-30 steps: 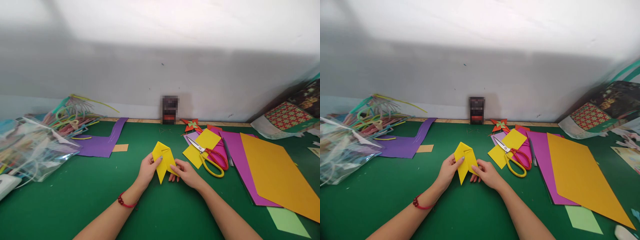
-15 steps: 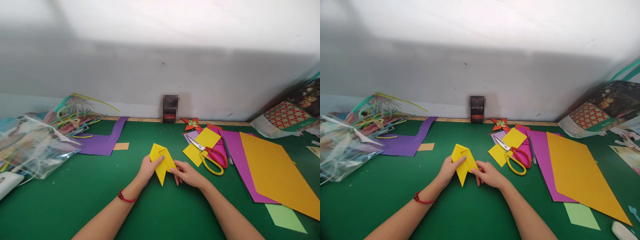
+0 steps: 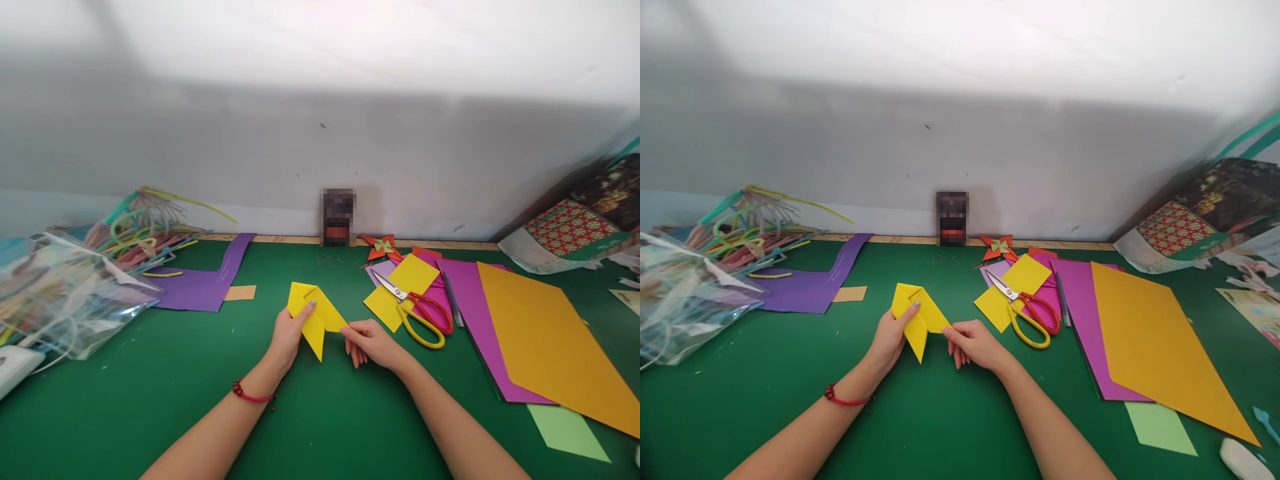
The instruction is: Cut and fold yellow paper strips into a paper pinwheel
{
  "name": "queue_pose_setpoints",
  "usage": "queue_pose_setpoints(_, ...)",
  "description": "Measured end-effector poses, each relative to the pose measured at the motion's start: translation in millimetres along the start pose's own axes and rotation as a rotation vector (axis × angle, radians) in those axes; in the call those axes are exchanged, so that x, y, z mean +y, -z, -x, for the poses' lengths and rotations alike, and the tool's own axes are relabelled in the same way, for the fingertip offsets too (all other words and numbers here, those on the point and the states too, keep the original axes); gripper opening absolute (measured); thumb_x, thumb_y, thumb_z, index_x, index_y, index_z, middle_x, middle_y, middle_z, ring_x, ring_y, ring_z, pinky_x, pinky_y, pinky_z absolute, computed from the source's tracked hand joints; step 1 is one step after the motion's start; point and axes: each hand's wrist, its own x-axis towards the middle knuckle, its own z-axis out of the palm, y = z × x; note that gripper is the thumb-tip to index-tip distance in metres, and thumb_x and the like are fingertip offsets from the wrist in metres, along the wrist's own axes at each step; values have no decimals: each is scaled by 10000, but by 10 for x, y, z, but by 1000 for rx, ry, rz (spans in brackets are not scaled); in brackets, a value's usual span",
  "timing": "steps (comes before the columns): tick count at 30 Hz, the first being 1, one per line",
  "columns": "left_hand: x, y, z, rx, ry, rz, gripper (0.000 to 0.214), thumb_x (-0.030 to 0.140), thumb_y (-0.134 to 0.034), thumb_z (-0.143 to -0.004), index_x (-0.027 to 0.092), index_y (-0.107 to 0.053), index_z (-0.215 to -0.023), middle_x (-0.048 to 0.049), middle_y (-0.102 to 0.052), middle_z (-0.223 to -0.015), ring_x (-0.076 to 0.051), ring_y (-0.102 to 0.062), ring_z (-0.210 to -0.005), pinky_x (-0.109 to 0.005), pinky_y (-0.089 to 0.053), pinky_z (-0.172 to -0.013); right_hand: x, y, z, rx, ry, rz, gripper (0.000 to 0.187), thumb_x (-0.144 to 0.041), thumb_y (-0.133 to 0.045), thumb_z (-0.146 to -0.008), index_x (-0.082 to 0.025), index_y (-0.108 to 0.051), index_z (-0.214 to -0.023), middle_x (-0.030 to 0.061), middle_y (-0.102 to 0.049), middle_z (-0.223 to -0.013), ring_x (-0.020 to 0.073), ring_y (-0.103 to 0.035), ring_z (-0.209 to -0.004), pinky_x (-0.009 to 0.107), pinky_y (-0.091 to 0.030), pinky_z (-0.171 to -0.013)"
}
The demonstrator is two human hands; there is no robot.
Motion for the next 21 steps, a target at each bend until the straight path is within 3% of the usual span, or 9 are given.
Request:
queue_pose_setpoints(8,19,-10,25,-20,12,-5,411,333,-814,-522,106,-656,-825,-117,-714,-866,-229,-678,-745,-286,-550,-652,-1,19,26,-2,25,54,530,-641,-471,-749,-178,-494,-493,-53,-428,-314,67,-378,-293,207,-305,-388)
queue_pose_setpoints(21,62,-41,36,10,23,85,331,252,-783,-598,111,-648,-865,-127,-701,-959,-246,-673,-850,-306,-557,-740,-3,49,35,10,22,-8,551,-599,-458,-787,-164,-534,-458,-11,-490,-340,75,-418,-311,209,-312,-376)
